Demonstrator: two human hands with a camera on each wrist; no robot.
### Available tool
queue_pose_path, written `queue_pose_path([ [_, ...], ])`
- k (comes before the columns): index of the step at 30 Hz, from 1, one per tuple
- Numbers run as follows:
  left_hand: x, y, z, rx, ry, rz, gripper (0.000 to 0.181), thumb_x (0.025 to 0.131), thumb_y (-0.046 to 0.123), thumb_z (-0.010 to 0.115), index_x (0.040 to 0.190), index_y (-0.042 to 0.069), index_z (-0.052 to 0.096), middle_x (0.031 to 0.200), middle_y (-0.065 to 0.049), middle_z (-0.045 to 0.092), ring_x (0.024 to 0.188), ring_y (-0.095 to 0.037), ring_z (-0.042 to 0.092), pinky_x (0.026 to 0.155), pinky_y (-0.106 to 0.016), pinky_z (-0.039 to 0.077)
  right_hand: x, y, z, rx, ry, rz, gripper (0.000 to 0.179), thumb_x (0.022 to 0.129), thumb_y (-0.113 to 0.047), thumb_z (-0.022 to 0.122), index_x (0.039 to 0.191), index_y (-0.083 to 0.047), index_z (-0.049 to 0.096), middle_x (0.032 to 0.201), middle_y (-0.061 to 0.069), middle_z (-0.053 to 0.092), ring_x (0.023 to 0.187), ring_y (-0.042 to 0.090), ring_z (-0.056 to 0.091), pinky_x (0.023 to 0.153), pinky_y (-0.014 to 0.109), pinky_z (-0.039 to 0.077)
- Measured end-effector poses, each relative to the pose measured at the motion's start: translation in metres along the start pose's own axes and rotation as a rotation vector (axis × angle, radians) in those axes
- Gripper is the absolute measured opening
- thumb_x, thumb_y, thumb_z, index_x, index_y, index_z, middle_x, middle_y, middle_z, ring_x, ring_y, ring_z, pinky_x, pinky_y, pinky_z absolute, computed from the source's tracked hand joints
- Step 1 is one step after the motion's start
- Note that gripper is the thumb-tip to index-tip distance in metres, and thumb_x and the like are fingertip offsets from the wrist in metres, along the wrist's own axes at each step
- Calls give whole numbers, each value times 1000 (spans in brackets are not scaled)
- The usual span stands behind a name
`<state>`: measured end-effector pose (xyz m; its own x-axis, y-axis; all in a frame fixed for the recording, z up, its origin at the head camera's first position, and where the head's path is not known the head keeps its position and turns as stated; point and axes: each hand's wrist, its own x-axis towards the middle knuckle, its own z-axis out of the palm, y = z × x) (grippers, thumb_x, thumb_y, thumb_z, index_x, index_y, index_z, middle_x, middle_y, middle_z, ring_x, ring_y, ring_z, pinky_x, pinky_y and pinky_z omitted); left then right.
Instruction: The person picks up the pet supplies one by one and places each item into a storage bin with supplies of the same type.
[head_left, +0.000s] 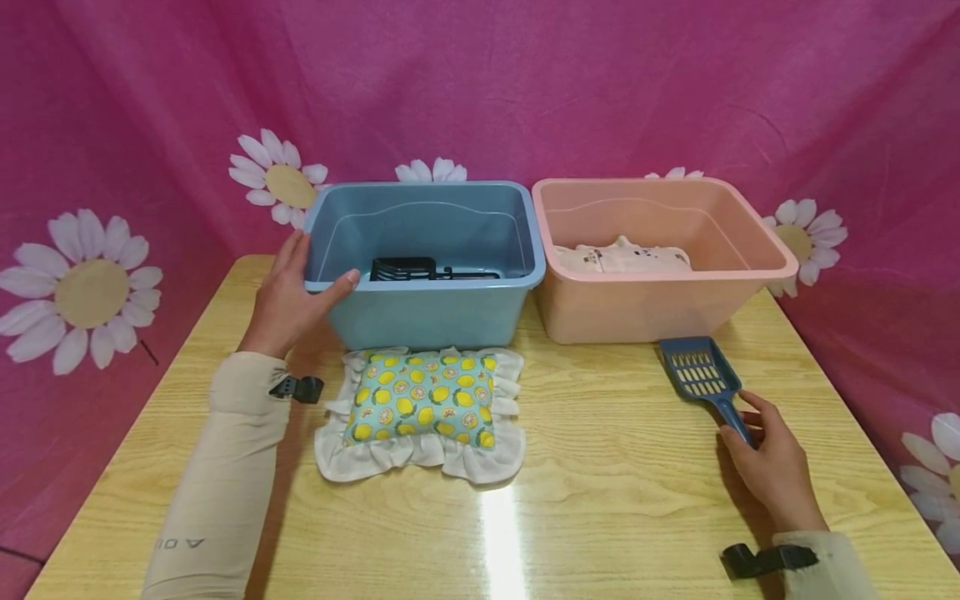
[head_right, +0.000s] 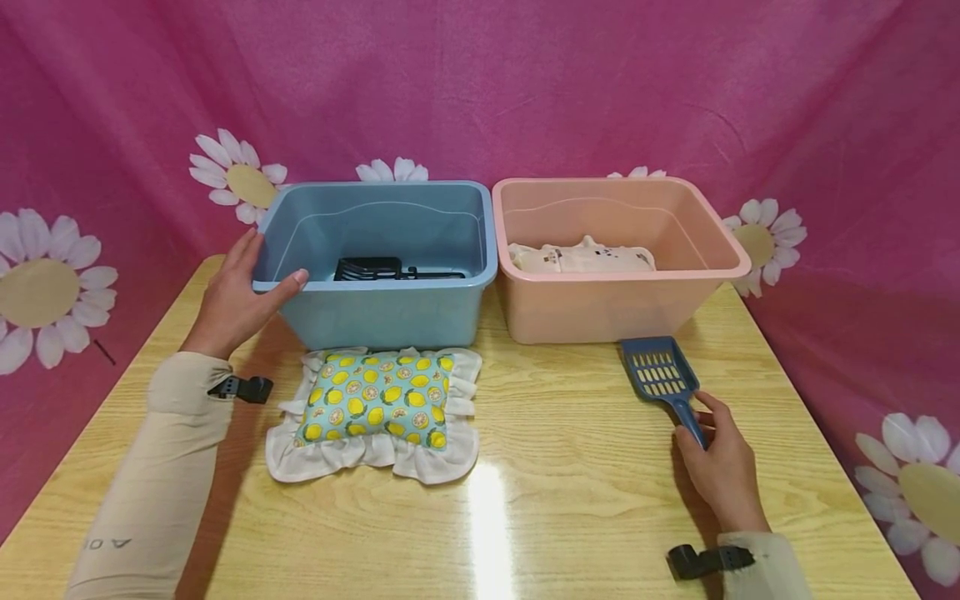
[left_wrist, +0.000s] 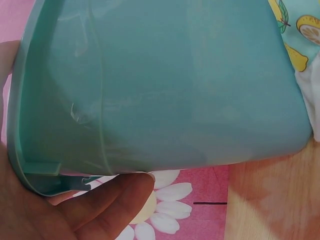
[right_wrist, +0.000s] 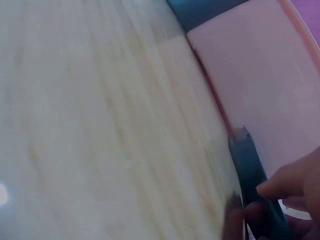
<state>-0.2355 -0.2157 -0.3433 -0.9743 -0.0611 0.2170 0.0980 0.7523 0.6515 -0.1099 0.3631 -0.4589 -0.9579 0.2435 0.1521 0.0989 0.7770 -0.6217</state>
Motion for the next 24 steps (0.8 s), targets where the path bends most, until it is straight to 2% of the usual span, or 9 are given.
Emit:
queue_pose_path([
  [3, 1, 0, 0, 1, 0, 4, 99, 82, 64, 60, 156, 21, 11, 162, -5, 7, 142, -40, 21, 98, -68, 36, 2, 0, 0, -6, 12, -11, 56, 94, -14, 61, 144, -3, 39, 117, 31, 57, 94, 37, 59, 57, 12, 38],
  [6, 1, -1, 0, 3, 0, 8, 99, 82, 64, 60, 156, 20, 11, 162, -5, 7, 141, -39, 22, 98, -68, 36, 2, 0, -1, -16, 4, 4, 55, 94, -15, 60, 144, -4, 40, 118, 31, 56, 94, 39, 60, 56, 12, 39],
  [13, 2, -1, 1, 1, -2, 9, 99, 82, 65, 60, 156, 21, 12, 162, -4, 8, 141, -39, 22, 99, -68, 35, 2, -2, -4, -65, 14, 30, 52, 94, -17, 60, 142, -4, 44, 119, 31, 58, 93, 42, 63, 56, 19, 42],
  [20, 1, -1, 0, 8, -12, 9, 100, 82, 65, 60, 156, 19, 11, 162, -5, 6, 142, -41, 20, 98, -69, 34, 1, -4, -7, -79, 8, 96, 48, 95, -16, 56, 140, -3, 46, 122, 31, 57, 101, 45, 60, 64, 31, 43],
  [24, 1, -1, -1, 11, -11, 6, 100, 82, 65, 59, 156, 20, 11, 162, -5, 6, 141, -41, 21, 98, -69, 35, 2, -4, -8, -77, 0, 122, 47, 96, -17, 55, 139, -1, 47, 122, 32, 56, 97, 43, 58, 62, 30, 42],
])
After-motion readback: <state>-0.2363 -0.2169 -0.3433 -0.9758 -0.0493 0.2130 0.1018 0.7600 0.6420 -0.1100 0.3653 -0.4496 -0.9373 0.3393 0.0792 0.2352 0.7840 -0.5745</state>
